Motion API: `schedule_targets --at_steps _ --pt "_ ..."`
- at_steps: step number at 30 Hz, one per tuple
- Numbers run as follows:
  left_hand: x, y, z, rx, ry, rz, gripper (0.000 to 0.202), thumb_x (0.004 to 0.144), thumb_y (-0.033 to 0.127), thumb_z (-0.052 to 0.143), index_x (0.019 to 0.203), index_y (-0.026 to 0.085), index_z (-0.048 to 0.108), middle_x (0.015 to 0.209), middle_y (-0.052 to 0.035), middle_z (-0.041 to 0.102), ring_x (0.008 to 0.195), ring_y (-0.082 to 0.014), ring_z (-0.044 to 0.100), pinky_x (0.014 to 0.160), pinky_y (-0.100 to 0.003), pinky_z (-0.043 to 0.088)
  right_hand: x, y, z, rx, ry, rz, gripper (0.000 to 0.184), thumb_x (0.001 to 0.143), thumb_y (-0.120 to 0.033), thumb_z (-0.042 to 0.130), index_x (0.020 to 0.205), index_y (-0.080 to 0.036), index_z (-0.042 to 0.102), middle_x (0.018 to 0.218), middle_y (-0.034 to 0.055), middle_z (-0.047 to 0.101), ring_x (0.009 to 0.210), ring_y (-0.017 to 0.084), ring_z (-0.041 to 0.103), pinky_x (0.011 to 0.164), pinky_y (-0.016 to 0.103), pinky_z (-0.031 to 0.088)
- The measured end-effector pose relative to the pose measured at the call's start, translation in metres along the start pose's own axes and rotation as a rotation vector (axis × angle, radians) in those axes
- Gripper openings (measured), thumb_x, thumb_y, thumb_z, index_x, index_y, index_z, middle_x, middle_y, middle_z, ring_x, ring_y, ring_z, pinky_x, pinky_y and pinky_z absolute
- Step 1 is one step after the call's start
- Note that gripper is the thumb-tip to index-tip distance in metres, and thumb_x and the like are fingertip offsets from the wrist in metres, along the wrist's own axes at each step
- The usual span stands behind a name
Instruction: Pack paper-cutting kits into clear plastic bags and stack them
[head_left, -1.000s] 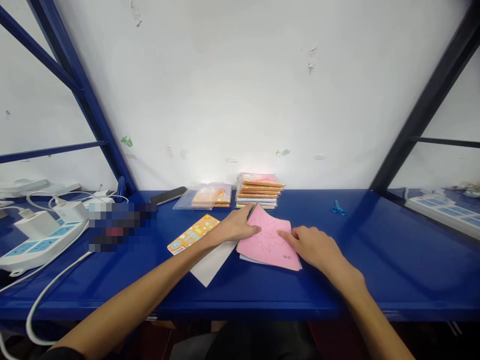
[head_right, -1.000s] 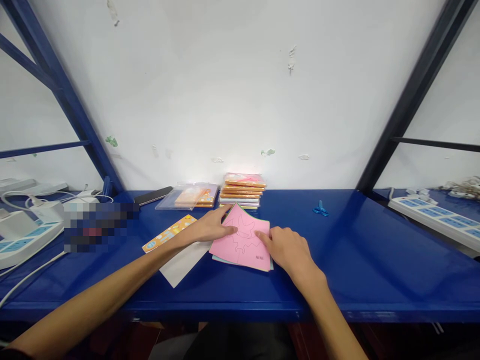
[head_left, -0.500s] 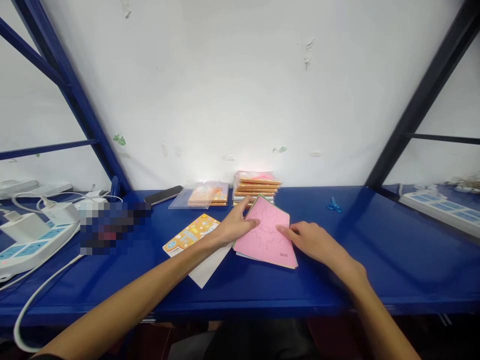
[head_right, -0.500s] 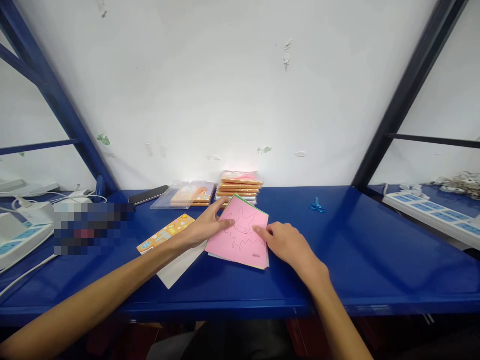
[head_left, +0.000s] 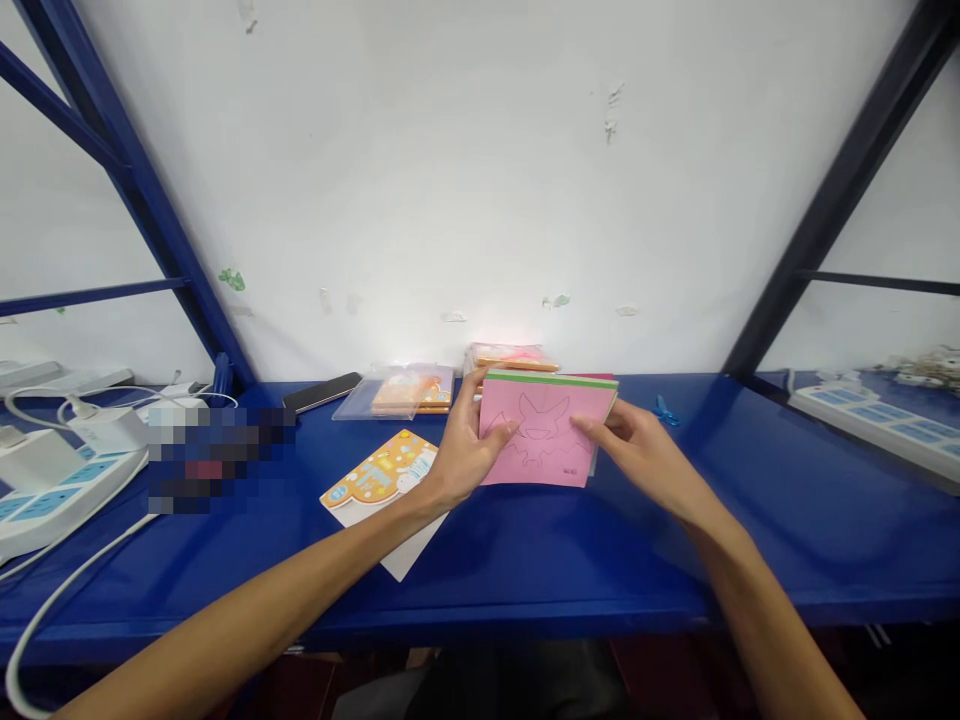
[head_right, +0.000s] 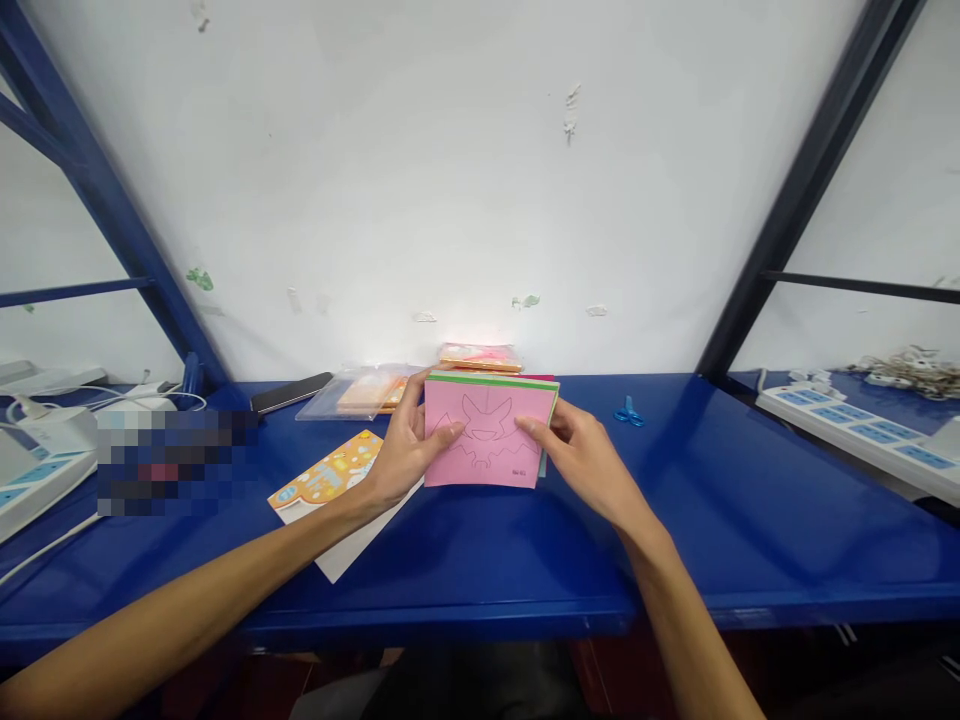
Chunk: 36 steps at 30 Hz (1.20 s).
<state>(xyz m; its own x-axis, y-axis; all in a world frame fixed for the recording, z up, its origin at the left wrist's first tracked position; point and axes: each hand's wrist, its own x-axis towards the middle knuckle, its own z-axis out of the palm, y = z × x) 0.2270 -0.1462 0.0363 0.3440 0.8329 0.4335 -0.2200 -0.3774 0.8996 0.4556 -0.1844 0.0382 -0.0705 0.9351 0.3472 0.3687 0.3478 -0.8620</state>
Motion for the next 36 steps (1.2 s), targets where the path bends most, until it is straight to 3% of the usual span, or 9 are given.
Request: schedule_targets --at_steps 3,5,11,19,27,29,31,33,36 --pt "0.000 -0.004 -0.002 -0.033 0.011 -0.056 0.097 0.078 0.031 0.081 0.156 0.033 0.024 0.123 -0.0078 0.070 0.116 -0.0286 0.066 0.096 -0.040 0.055 -0.001 -0.002 -0.001 0.076 -0.047 0.013 0.046 0.093 -0.050 0.067 0.129 -0.021 0.066 0.134 0.0119 0.071 0.119 0.031 0.068 0.103 0.045 0.054" --pt "0.001 -0.009 -0.003 -0.052 0.003 -0.086 0.099 0.076 0.031 0.083 0.157 0.031 0.025 0.121 -0.0077 0.071 0.116 -0.0281 0.066 0.097 -0.040 0.055 -0.001 0.000 0.000 0.125 -0.045 0.050 0.049 0.090 -0.048 0.071 0.130 -0.023 0.062 0.133 0.0111 0.071 0.119 0.030 0.068 0.099 0.041 0.056" --pt "0.001 -0.021 -0.002 0.053 0.018 -0.083 0.059 0.081 0.046 0.081 0.127 0.016 0.060 0.131 -0.0145 0.068 0.123 -0.0321 0.063 0.105 -0.043 0.050 -0.002 -0.002 0.022 0.179 0.083 0.058 0.051 0.086 -0.053 0.074 0.125 -0.023 0.059 0.120 0.0085 0.073 0.109 0.029 0.071 0.089 0.039 0.060" --pt "0.001 -0.027 -0.003 -0.052 -0.009 -0.100 0.060 0.078 0.037 0.085 0.129 0.018 0.061 0.136 -0.0149 0.068 0.126 -0.0331 0.064 0.103 -0.044 0.053 -0.003 -0.013 0.029 0.411 0.207 0.143 0.062 0.071 -0.044 0.090 0.123 -0.028 0.060 0.105 0.0030 0.076 0.097 0.026 0.073 0.079 0.035 0.061" --pt "0.003 -0.035 -0.004 -0.025 0.027 -0.086 0.056 0.074 0.040 0.088 0.119 0.014 0.067 0.122 -0.0153 0.074 0.113 -0.0324 0.069 0.098 -0.044 0.055 -0.007 -0.020 0.039 0.420 0.125 0.140 0.072 0.070 -0.048 0.090 0.130 -0.030 0.056 0.116 0.0042 0.075 0.103 0.026 0.072 0.084 0.036 0.060" --pt "0.006 -0.032 -0.007 -0.050 0.048 -0.100 0.055 0.072 0.039 0.090 0.116 0.014 0.069 0.119 -0.0155 0.075 0.110 -0.0326 0.070 0.097 -0.044 0.056 -0.005 -0.017 0.037 0.479 0.076 0.143 0.068 0.080 -0.059 0.079 0.136 -0.030 0.054 0.125 0.0070 0.072 0.113 0.028 0.069 0.093 0.040 0.058" --pt "0.013 -0.021 -0.013 -0.100 0.083 -0.108 0.054 0.070 0.037 0.091 0.114 0.013 0.070 0.118 -0.0160 0.075 0.109 -0.0328 0.071 0.097 -0.045 0.057 -0.002 -0.011 0.034 0.543 0.034 0.135 0.066 0.094 -0.074 0.048 0.142 -0.029 0.053 0.134 0.0103 0.069 0.124 0.031 0.065 0.100 0.046 0.055" --pt "0.025 -0.004 -0.025 -0.174 0.129 -0.068 0.053 0.070 0.035 0.091 0.113 0.012 0.070 0.118 -0.0167 0.075 0.108 -0.0329 0.072 0.098 -0.046 0.057 -0.002 -0.007 0.034 0.477 0.031 0.115 0.076 0.098 -0.077 0.020 0.144 -0.027 0.054 0.138 0.0115 0.067 0.129 0.031 0.061 0.106 0.051 0.050" --pt "0.045 0.027 -0.054 -0.271 0.207 0.082 0.054 0.068 0.033 0.093 0.113 0.014 0.070 0.115 -0.0136 0.077 0.111 -0.0323 0.071 0.101 -0.046 0.056 -0.011 -0.008 0.047 0.073 -0.024 -0.004 0.063 0.103 -0.068 0.029 0.144 -0.029 0.057 0.147 0.0073 0.061 0.139 0.028 0.053 0.120 0.050 0.036"
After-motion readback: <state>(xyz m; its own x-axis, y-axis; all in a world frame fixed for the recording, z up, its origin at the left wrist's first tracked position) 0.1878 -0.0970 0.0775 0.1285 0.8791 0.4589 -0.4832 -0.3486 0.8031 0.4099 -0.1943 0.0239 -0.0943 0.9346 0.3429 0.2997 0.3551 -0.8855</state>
